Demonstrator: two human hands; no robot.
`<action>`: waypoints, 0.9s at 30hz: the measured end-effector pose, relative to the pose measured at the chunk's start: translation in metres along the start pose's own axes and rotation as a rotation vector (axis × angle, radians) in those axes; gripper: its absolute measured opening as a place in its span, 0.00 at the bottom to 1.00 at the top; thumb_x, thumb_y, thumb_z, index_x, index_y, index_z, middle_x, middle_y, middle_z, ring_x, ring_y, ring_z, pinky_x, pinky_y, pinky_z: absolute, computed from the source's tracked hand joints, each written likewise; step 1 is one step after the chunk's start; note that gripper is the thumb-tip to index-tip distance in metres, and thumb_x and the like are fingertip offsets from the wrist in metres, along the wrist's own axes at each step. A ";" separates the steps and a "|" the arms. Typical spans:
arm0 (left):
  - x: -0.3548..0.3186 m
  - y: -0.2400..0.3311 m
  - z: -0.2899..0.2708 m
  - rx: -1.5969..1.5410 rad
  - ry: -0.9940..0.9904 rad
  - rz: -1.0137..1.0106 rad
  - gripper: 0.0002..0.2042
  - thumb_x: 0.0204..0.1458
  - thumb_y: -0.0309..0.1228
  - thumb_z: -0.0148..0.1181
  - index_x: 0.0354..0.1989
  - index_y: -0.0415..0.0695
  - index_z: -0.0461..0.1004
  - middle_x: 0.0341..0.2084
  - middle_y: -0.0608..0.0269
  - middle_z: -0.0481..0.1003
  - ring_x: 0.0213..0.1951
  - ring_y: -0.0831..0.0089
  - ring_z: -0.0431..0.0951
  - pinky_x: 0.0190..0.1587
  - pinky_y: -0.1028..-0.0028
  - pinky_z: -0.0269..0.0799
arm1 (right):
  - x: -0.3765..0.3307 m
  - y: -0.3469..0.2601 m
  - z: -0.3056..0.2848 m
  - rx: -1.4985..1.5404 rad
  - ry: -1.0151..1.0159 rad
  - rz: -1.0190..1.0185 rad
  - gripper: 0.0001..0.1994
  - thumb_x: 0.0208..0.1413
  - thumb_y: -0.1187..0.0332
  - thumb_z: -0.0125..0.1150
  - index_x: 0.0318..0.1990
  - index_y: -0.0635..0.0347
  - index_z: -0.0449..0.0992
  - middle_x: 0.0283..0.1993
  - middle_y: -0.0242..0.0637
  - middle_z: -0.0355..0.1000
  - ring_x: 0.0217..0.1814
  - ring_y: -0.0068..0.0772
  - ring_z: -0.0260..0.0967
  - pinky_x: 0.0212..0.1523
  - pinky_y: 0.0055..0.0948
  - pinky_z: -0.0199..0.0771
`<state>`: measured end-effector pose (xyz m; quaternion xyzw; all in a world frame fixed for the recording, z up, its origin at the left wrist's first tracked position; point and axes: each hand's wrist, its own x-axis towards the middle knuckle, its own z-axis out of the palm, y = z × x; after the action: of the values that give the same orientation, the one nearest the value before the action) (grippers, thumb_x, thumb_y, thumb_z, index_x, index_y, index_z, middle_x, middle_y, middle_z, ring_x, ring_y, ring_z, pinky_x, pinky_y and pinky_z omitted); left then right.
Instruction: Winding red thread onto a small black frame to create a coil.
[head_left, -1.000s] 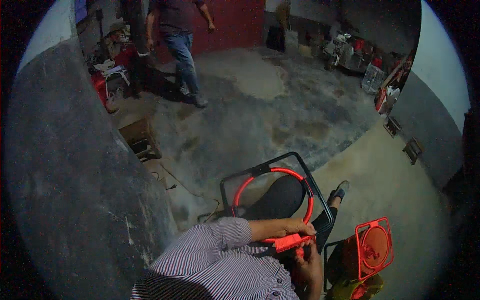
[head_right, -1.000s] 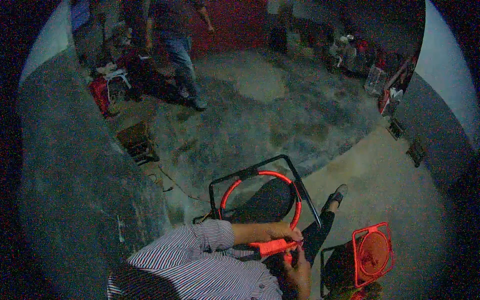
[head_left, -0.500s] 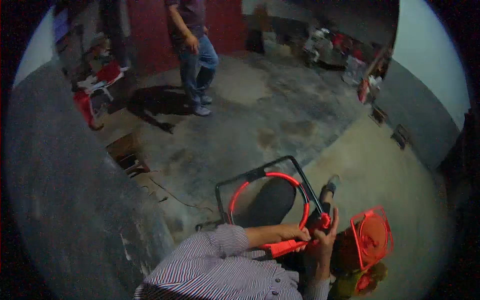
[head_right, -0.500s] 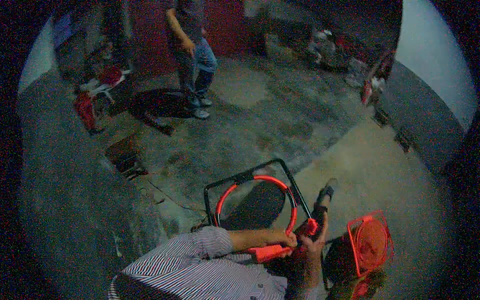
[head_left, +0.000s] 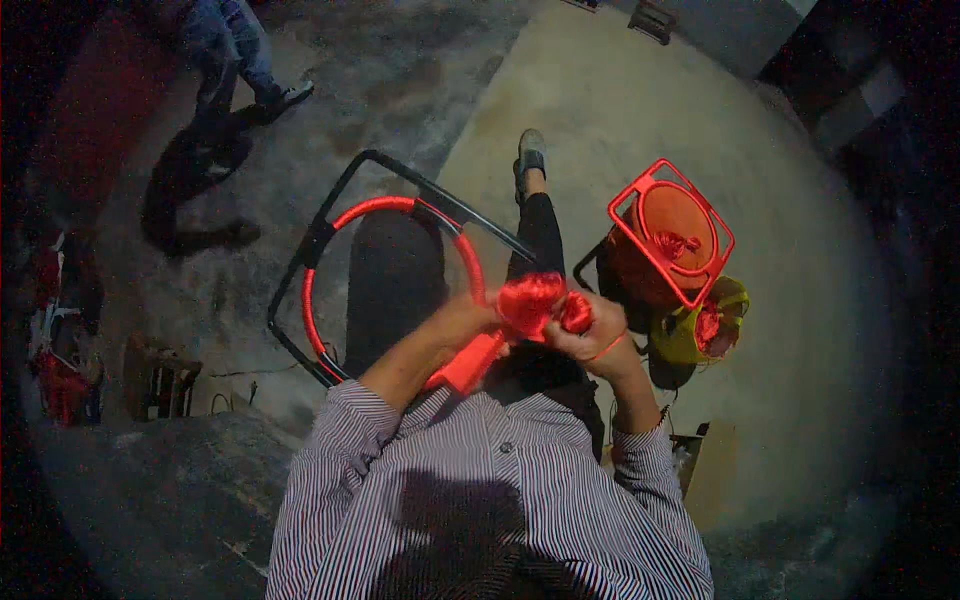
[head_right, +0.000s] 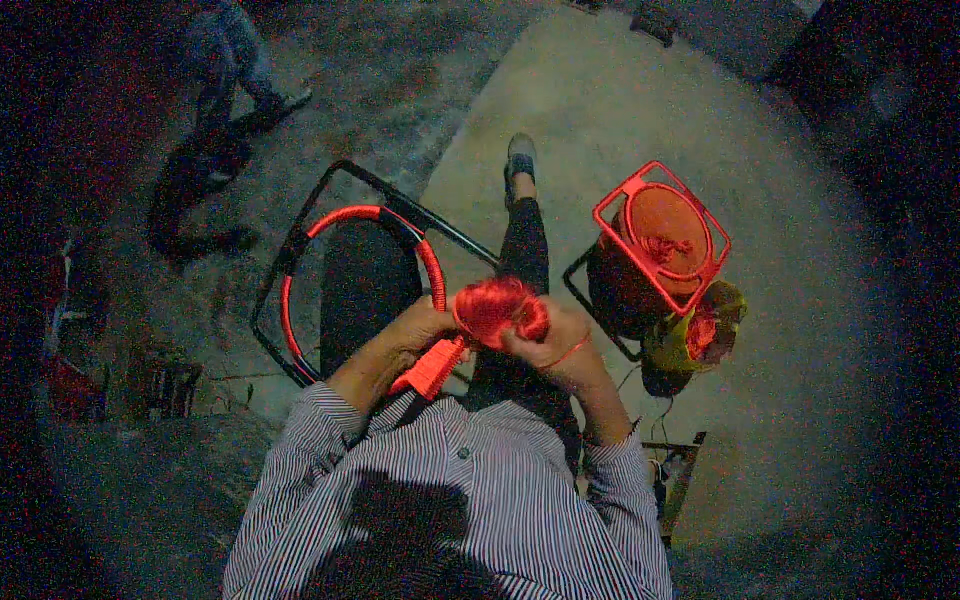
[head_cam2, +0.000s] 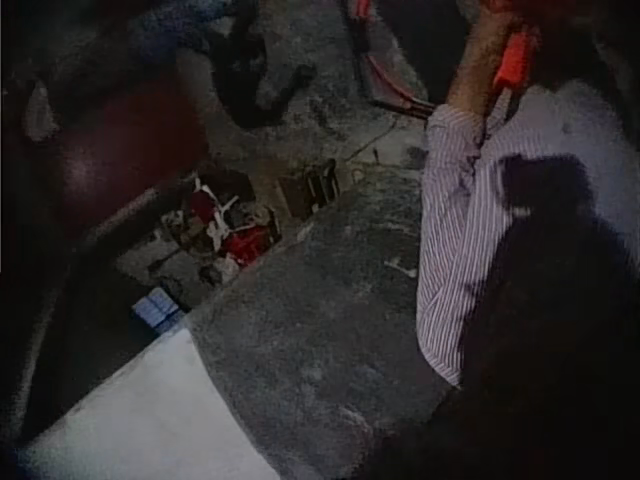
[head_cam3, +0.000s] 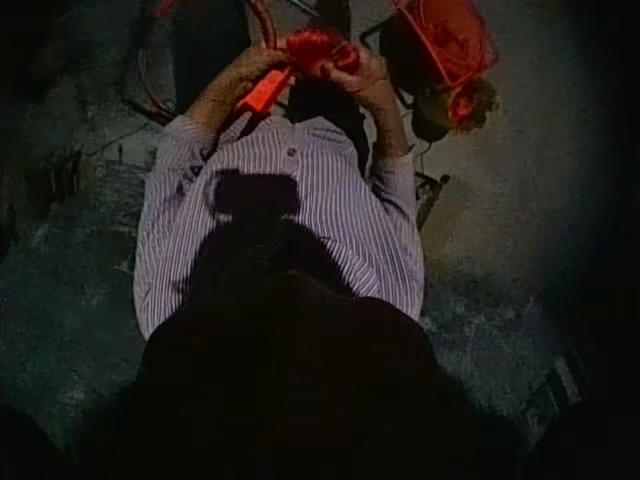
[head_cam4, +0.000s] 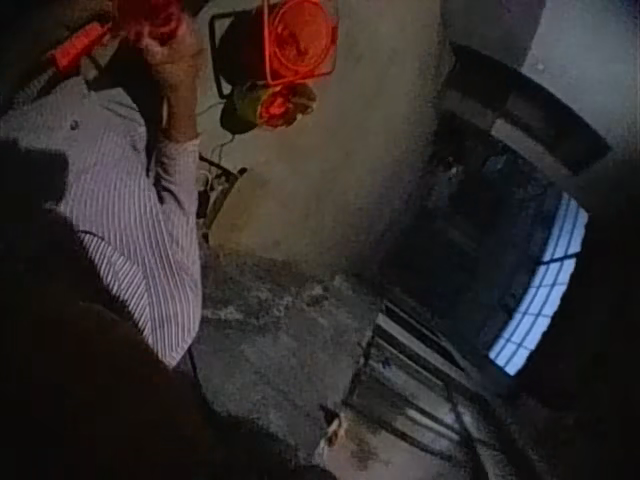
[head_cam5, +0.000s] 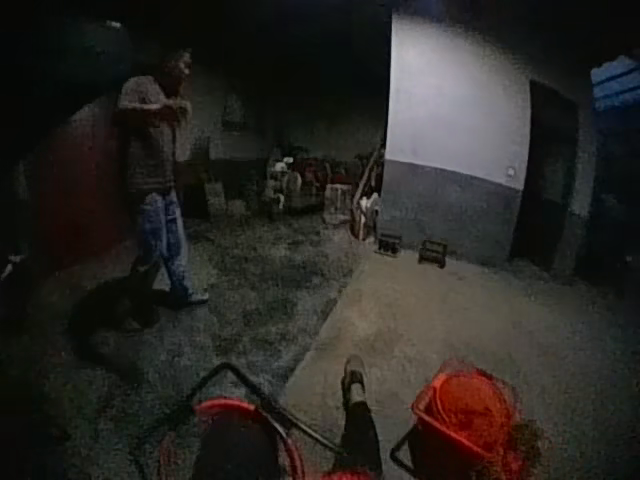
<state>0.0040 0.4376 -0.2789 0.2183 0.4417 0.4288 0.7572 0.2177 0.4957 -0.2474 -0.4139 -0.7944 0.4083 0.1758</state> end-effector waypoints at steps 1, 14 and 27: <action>-0.002 -0.003 0.005 0.003 -0.020 0.008 0.09 0.46 0.25 0.59 0.35 0.36 0.72 0.21 0.56 0.75 0.18 0.71 0.76 0.21 0.75 0.74 | -0.004 -0.005 -0.001 0.013 -0.011 -0.215 0.11 0.43 0.67 0.65 0.31 0.62 0.73 0.30 0.31 0.71 0.31 0.20 0.67 0.34 0.23 0.68; -0.011 0.009 -0.004 -0.062 0.063 -0.011 0.09 0.49 0.31 0.60 0.32 0.39 0.70 0.20 0.55 0.74 0.18 0.69 0.76 0.21 0.74 0.73 | -0.079 0.111 -0.028 1.580 0.408 0.098 0.10 0.48 0.68 0.59 0.37 0.57 0.68 0.29 0.36 0.72 0.31 0.32 0.72 0.39 0.41 0.72; 0.002 0.015 -0.014 -0.118 0.078 0.027 0.14 0.50 0.38 0.59 0.39 0.40 0.68 0.21 0.55 0.74 0.19 0.70 0.75 0.21 0.75 0.73 | -0.171 0.210 0.050 -0.077 0.097 0.495 0.17 0.44 0.73 0.61 0.43 0.64 0.66 0.31 0.41 0.71 0.30 0.36 0.69 0.34 0.33 0.69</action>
<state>-0.0146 0.4467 -0.2769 0.1625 0.4418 0.4721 0.7453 0.3971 0.4016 -0.4348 -0.6213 -0.6744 0.3880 0.0925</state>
